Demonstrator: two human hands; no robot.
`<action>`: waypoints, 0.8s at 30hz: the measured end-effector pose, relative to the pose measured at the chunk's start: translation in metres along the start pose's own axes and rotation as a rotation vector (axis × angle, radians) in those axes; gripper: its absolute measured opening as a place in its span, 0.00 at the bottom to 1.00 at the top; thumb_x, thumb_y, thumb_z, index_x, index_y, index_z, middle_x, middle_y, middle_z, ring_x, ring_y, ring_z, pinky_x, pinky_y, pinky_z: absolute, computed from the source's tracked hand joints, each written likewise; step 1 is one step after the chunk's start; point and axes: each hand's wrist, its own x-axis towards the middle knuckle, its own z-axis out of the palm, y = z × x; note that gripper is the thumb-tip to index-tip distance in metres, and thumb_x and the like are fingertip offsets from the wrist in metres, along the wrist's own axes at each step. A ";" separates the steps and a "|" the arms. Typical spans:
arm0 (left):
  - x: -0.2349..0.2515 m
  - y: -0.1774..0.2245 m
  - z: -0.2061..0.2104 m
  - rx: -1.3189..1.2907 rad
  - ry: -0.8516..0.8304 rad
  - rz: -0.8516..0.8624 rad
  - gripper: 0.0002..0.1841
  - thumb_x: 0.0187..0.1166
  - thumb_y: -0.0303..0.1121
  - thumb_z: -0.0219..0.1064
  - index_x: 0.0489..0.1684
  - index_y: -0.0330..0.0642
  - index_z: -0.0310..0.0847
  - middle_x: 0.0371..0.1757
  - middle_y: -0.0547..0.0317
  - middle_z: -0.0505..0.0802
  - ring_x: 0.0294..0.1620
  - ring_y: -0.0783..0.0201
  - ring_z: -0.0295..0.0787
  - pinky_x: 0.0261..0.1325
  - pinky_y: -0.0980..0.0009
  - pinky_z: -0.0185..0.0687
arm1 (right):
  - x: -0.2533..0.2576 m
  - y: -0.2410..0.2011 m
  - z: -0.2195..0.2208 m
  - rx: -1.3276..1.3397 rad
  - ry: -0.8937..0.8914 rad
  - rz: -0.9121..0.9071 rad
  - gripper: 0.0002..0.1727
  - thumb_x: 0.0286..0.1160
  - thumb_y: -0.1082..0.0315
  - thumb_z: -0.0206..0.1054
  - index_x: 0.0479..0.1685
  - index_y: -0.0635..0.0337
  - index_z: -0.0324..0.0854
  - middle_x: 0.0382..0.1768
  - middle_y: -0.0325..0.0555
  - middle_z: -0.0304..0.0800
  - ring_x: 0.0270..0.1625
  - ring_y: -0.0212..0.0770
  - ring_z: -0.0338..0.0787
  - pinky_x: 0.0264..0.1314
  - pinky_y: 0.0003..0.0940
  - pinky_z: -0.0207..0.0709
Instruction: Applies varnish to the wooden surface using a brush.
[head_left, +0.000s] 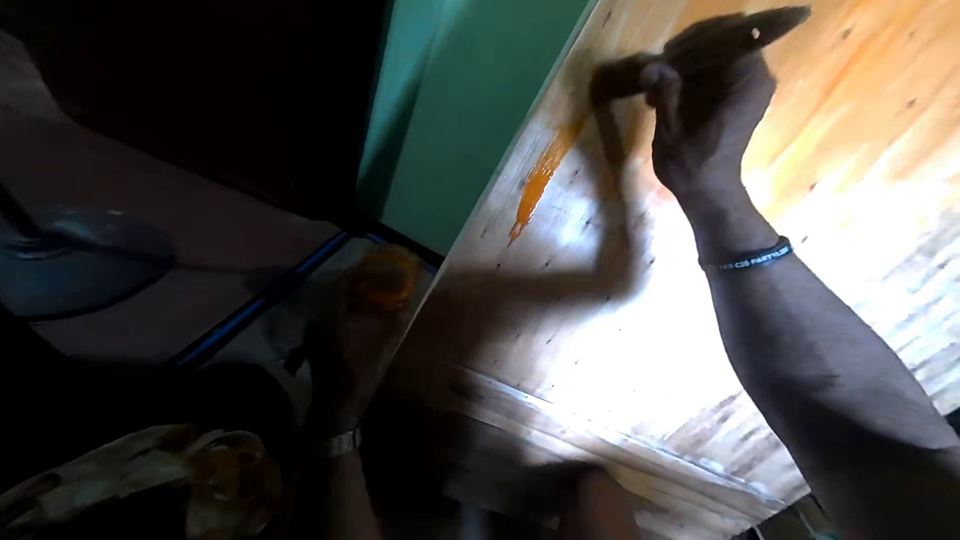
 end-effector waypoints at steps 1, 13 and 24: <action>0.002 -0.008 -0.008 0.010 0.016 -0.006 0.43 0.62 0.44 0.84 0.82 0.42 0.72 0.68 0.39 0.87 0.67 0.44 0.86 0.68 0.39 0.80 | -0.004 -0.008 0.001 -0.074 -0.016 -0.024 0.14 0.84 0.64 0.66 0.53 0.70 0.83 0.49 0.51 0.92 0.47 0.35 0.93 0.53 0.35 0.88; 0.004 -0.029 -0.036 0.022 0.108 -0.028 0.47 0.58 0.42 0.86 0.84 0.41 0.69 0.72 0.37 0.83 0.71 0.44 0.81 0.71 0.44 0.79 | -0.171 -0.121 0.073 0.044 -0.544 0.142 0.12 0.76 0.70 0.68 0.54 0.61 0.90 0.52 0.51 0.94 0.51 0.47 0.95 0.52 0.47 0.90; 0.002 -0.043 -0.042 0.043 0.135 -0.016 0.44 0.60 0.43 0.85 0.82 0.39 0.71 0.69 0.36 0.85 0.68 0.43 0.83 0.69 0.45 0.79 | -0.088 -0.098 0.064 -0.186 -0.362 0.008 0.20 0.81 0.69 0.62 0.69 0.63 0.82 0.69 0.56 0.85 0.72 0.51 0.85 0.75 0.48 0.78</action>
